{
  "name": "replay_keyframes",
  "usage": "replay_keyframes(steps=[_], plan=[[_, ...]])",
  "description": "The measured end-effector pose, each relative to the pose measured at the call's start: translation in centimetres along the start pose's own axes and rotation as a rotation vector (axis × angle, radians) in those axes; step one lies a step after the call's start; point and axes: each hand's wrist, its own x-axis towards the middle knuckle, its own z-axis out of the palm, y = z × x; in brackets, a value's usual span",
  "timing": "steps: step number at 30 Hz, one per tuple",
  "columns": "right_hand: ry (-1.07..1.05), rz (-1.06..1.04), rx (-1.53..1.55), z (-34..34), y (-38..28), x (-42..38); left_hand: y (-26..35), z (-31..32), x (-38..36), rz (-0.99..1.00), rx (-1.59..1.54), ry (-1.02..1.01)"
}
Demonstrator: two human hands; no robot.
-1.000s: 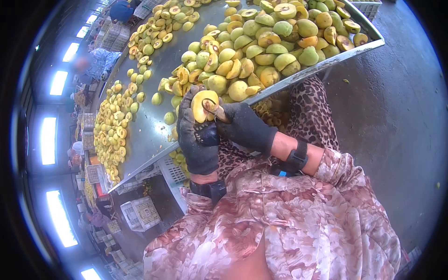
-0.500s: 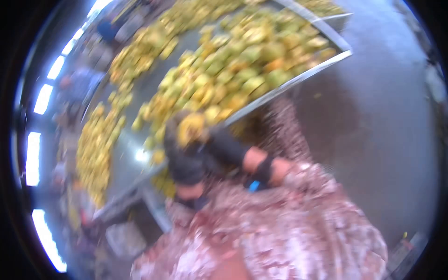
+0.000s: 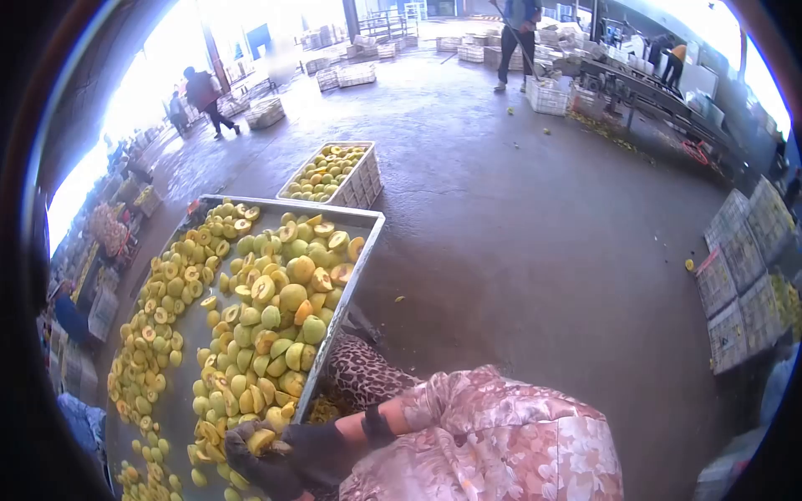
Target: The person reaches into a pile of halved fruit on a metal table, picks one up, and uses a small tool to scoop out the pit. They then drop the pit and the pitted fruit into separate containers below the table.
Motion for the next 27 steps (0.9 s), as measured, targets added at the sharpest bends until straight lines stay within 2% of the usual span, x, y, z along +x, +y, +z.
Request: replay_keyframes(steps=[1, 3, 6, 8, 11, 12, 13, 14, 16, 18, 19, 20, 21, 22, 23, 24, 25, 27], plan=[[-0.098, -0.051, 0.006, -0.4, 3.2, 0.5, -1.4, -1.0, 0.1, 0.343, 0.329, -0.133], [-0.25, -0.003, -0.056, -1.1, 3.1, 0.6, 3.1, 2.4, 0.5, 0.347, 0.18, 0.02], [-0.419, 0.068, -0.085, -1.9, 1.0, 0.8, 2.6, 2.0, 0.4, 0.335, 0.167, 0.005], [-0.535, 0.127, -0.007, -1.8, -1.2, 0.9, 2.9, 0.3, -0.3, 0.17, 0.172, -0.006], [-0.624, 0.307, 0.306, -1.4, -3.9, 1.1, 5.3, -0.4, -0.3, -0.146, -0.048, 0.04], [-0.613, 0.466, 0.663, -1.4, -3.5, 1.3, 6.2, -0.2, -0.2, -0.217, -0.155, 0.089], [-0.572, 0.175, 0.307, -1.0, -3.4, 1.5, 7.1, -0.3, -0.1, -0.309, -0.265, 0.127], [-0.511, -0.115, -0.037, -0.3, -4.1, 1.7, 7.0, -0.7, -0.1, -0.304, -0.302, 0.111], [-0.55, -0.298, -0.269, -0.2, -2.7, 2.8, 5.2, -2.7, -0.5, -0.221, -0.29, 0.029], [-0.616, -0.387, -0.422, -0.2, -0.4, 2.9, 3.7, -7.5, -3.7, -0.338, -0.372, 0.04], [-0.644, -0.381, -0.477, -0.1, 0.7, 2.3, 3.3, -10.1, -5.2, -0.484, -0.516, 0.151], [-0.725, -0.252, -0.577, -0.9, 1.7, 1.7, 3.0, -12.7, -6.5, -0.603, -0.659, 0.284], [-0.665, -0.123, -0.533, -1.8, 3.7, 0.7, 2.1, -15.3, -7.4, -0.68, -0.822, 0.419], [-0.572, -0.05, -0.724, -3.2, 6.6, -0.4, 0.3, -17.6, -8.6, -0.597, -0.322, 0.382], [-0.727, 0.205, -1.298, -4.6, 7.6, -1.0, -2.0, -20.4, -10.6, -0.516, 0.168, 0.304], [-0.738, 0.281, -1.355, -5.9, 8.3, -2.3, -5.0, -23.9, -12.5, -0.659, 0.642, 0.177], [-0.727, 0.351, -1.43, -6.3, 9.0, -2.2, -10.1, -26.5, -13.9, -0.458, 0.853, 0.212], [-0.562, 0.248, -1.294, -5.5, 7.9, -1.0, -11.7, -23.5, -8.7, -0.449, 0.772, 0.195]])
